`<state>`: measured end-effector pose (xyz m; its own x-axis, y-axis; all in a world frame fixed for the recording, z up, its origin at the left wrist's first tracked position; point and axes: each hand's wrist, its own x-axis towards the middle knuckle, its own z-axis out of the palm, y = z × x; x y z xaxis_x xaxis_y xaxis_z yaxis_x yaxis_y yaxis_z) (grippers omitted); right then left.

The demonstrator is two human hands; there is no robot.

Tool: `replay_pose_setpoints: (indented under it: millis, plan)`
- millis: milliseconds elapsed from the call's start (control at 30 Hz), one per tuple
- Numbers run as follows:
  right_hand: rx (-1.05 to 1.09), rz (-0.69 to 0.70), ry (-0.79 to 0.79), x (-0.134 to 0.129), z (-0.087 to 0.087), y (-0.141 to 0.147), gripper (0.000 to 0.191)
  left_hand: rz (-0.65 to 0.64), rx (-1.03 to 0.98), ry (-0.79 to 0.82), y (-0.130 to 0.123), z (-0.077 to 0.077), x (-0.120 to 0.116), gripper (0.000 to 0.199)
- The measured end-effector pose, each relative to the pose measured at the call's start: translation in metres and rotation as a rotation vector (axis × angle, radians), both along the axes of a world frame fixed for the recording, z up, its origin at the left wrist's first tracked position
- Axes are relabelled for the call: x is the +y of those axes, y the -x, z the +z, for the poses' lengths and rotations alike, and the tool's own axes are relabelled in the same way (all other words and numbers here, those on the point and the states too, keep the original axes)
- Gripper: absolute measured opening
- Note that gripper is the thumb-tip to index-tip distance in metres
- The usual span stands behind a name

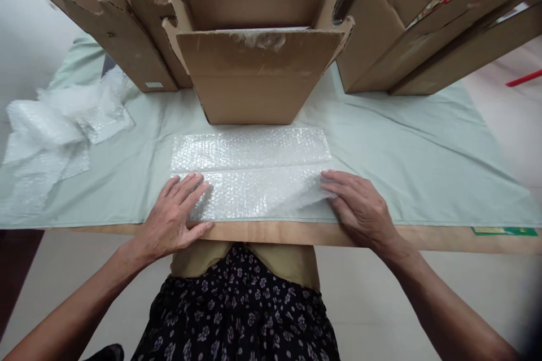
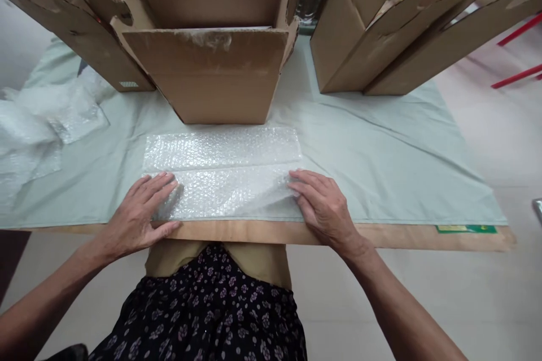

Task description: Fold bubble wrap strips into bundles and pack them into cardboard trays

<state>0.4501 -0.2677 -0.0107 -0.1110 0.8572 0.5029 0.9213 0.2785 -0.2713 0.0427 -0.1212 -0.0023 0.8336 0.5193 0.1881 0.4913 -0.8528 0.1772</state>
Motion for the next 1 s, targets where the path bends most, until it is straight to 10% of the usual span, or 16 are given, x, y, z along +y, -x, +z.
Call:
replay_pose_setpoints:
  millis: [333, 433, 700, 1000]
  plan:
    - [0.442, -0.318, 0.118, -0.015, 0.027, 0.007, 0.018, 0.244, -0.339, 0.226, 0.015, 0.015, 0.017, 0.019]
    - [0.423, -0.293, 0.223, -0.016, 0.022, 0.004, 0.038, 0.418, -0.395, 0.361, 0.011, 0.021, 0.022, 0.016]
    - [0.584, -0.514, 0.205, 0.007, 0.019, 0.0, 0.019, 0.669, -0.54, 0.432, -0.004, 0.017, 0.049, 0.019]
    - [0.376, -0.546, 0.409, 0.04, 0.008, -0.004, 0.019, 0.746, -0.23, 0.278, -0.025, 0.015, 0.074, 0.026]
